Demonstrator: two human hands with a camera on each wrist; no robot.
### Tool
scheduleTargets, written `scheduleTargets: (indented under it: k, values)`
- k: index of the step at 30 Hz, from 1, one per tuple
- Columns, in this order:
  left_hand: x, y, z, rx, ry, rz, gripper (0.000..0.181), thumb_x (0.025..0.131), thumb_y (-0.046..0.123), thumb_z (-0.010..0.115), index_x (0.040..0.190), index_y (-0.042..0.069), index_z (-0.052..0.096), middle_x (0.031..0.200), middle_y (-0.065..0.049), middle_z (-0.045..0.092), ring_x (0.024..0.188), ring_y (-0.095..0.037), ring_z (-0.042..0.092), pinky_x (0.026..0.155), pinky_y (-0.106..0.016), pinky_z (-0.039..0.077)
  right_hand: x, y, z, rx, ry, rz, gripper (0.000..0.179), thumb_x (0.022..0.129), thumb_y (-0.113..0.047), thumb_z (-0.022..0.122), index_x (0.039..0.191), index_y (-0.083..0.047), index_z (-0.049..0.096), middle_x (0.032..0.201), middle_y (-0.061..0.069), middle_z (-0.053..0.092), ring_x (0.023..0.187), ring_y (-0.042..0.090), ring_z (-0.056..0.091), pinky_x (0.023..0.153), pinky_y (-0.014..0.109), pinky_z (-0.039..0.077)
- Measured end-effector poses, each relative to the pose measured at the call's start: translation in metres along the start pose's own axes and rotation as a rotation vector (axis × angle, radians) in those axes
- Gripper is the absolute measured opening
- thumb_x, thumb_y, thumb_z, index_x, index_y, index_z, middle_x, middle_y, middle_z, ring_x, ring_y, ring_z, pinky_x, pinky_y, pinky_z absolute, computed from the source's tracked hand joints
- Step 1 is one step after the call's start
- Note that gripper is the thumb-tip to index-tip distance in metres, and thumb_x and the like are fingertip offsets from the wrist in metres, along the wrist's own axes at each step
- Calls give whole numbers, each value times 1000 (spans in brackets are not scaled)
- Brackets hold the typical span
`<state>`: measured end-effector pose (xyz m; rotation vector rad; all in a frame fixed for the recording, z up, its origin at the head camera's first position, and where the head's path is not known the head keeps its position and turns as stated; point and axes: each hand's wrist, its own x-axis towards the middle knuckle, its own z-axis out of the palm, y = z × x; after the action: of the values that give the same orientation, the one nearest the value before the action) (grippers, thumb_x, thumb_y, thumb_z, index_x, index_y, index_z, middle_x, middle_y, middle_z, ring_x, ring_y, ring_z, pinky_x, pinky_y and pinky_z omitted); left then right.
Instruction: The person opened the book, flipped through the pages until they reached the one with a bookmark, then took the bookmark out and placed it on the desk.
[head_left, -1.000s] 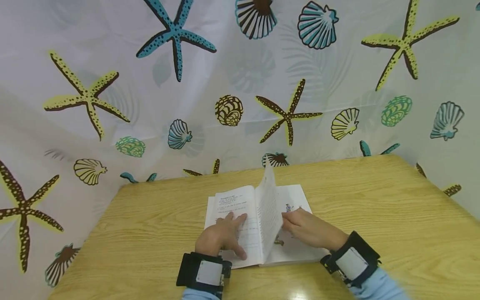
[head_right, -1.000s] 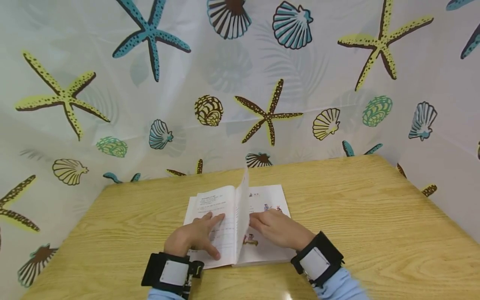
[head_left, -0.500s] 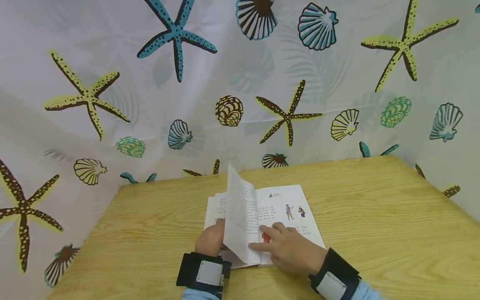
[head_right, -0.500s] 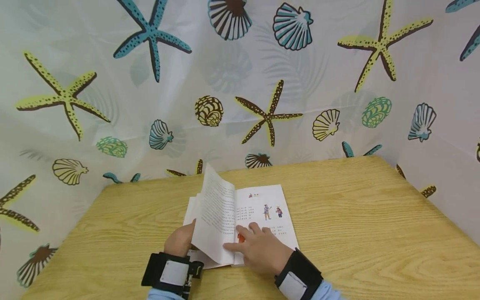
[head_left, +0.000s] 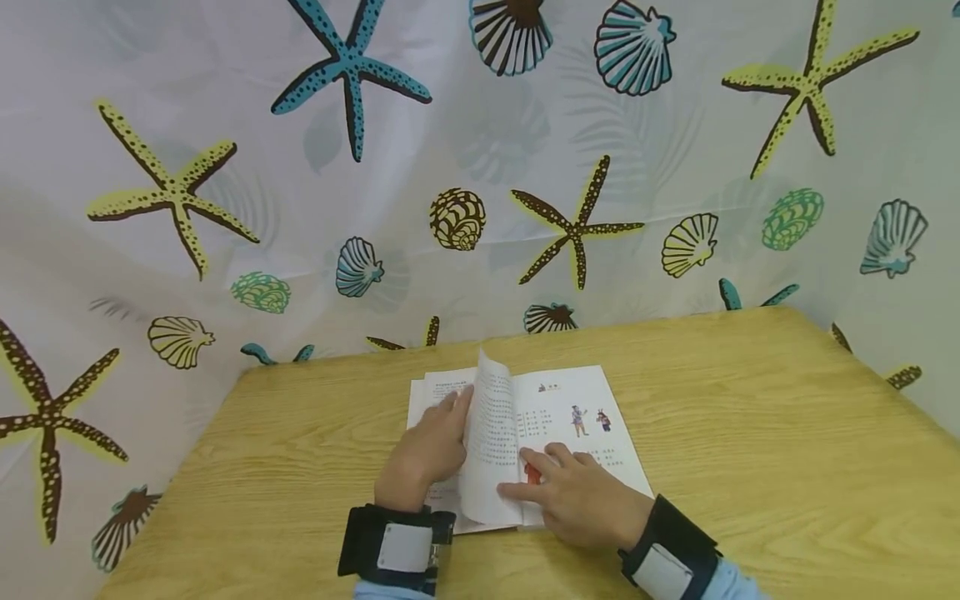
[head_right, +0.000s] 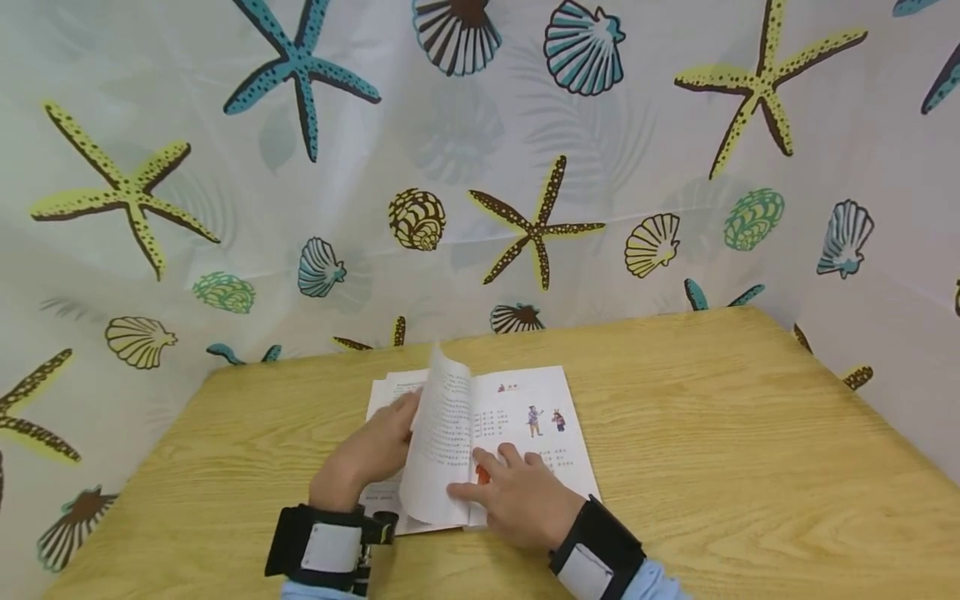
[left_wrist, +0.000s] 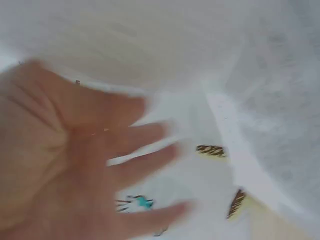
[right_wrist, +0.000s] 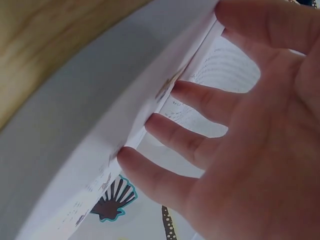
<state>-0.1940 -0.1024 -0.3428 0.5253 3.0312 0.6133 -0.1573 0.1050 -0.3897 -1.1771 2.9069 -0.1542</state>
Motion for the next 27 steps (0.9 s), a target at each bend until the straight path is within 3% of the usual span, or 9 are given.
scheduleTargets:
  k: [2,4,6,8,11,14,17,20,27]
  values:
    - [1,2,-6,74,153,29,58,95,-6,54,151,-1,43,152,-26,44,138,-44,43,108,-64,38,0,-1,-1,-2,-5,4,52,91,-11,67,136,-37,64,145,14,54,121,39,53,91,60,52]
    - [2,3,-9,124,265,60,55,97,-4,55,151,-1,43,151,-25,45,139,-44,42,107,-66,37,1,-1,-2,-8,-10,5,51,92,-11,68,136,-37,64,145,14,53,122,40,53,91,60,52]
    - [3,4,-11,132,280,100,51,99,2,59,149,-1,46,151,-25,46,139,-44,42,108,-65,37,1,-1,-2,-7,-17,10,51,92,-12,68,136,-37,65,145,14,53,122,40,53,91,59,52]
    - [3,5,-9,114,188,107,53,99,11,64,149,1,47,153,-24,44,142,-43,39,109,-65,35,1,-1,-3,-4,-26,16,50,92,-12,68,136,-37,65,146,14,53,123,39,53,92,59,52]
    - [6,6,0,60,-16,54,71,92,20,76,154,7,43,158,-23,36,145,-44,32,110,-67,32,1,-1,-3,8,-43,25,51,93,-13,68,138,-36,64,147,14,52,124,40,52,94,60,51]
    - [8,3,10,19,-197,-45,89,82,23,87,156,13,40,161,-22,31,146,-48,28,109,-68,32,1,-1,-3,8,-42,25,51,93,-13,68,138,-36,63,147,14,52,124,40,52,94,60,51]
    - [10,0,19,-1,-314,-133,94,75,23,92,155,17,44,161,-20,31,144,-49,30,108,-68,34,0,-1,-2,4,-34,26,51,92,-13,68,137,-36,64,146,14,53,123,39,52,93,59,52]
    - [11,-3,25,6,-370,-182,93,72,22,94,153,18,47,161,-18,33,143,-49,33,108,-68,34,0,-1,-2,7,-33,31,50,92,-12,68,136,-36,65,146,13,53,124,38,52,92,59,52]
    - [12,-5,29,17,-369,-192,94,71,22,95,152,19,48,161,-17,33,144,-47,32,108,-67,35,1,1,-2,-3,-28,13,50,93,-14,69,137,-37,65,146,13,54,122,37,54,92,57,54]
